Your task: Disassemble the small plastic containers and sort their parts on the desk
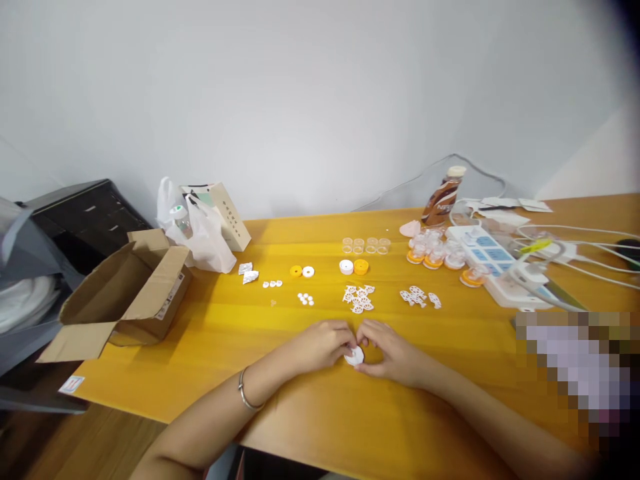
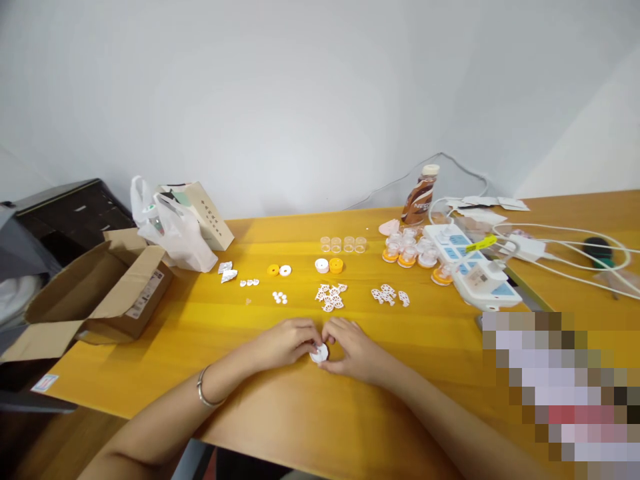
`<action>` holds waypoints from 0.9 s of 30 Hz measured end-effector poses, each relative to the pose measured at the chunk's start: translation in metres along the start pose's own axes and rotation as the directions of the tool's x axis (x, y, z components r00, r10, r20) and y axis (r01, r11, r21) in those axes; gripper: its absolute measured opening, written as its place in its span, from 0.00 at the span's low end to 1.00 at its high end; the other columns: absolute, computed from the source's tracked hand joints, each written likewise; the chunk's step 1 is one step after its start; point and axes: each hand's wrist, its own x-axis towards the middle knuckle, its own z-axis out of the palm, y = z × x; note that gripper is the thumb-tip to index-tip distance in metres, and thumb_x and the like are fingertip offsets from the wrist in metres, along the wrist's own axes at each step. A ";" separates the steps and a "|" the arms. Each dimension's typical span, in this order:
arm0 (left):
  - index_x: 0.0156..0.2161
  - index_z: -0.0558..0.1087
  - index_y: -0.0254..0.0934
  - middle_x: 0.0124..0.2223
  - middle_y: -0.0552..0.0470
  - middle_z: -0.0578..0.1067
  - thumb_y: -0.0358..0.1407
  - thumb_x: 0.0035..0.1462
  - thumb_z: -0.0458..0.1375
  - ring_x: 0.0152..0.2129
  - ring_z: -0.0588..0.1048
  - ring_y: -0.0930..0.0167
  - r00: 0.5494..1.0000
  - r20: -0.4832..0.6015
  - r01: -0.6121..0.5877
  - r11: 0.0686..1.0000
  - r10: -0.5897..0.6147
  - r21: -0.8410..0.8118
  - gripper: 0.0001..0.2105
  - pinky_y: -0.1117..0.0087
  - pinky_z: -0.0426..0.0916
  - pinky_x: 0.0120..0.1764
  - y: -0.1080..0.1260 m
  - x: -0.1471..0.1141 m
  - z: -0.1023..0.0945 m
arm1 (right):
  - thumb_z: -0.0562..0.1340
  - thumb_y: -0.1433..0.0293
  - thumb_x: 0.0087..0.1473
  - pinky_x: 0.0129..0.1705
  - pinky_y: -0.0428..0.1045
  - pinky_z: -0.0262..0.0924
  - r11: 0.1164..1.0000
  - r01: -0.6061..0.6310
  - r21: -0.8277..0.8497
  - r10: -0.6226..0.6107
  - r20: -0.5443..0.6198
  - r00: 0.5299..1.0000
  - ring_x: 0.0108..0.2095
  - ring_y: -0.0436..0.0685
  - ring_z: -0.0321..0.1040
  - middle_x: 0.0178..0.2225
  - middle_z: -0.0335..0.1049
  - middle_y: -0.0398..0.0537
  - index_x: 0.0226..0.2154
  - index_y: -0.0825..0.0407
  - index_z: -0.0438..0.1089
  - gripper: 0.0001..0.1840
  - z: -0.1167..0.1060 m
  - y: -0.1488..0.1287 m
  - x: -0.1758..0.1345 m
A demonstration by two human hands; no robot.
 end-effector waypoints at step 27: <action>0.37 0.69 0.32 0.33 0.47 0.74 0.35 0.61 0.47 0.32 0.72 0.72 0.964 -0.014 -0.254 0.936 0.265 0.244 0.10 0.73 0.65 0.37 -0.014 -0.004 -0.006 | 0.64 0.71 0.44 0.39 0.50 0.57 0.999 -0.014 0.033 0.014 0.002 1.000 0.35 0.55 0.63 0.31 0.65 0.43 0.31 0.49 0.64 0.09 -0.004 -0.002 0.000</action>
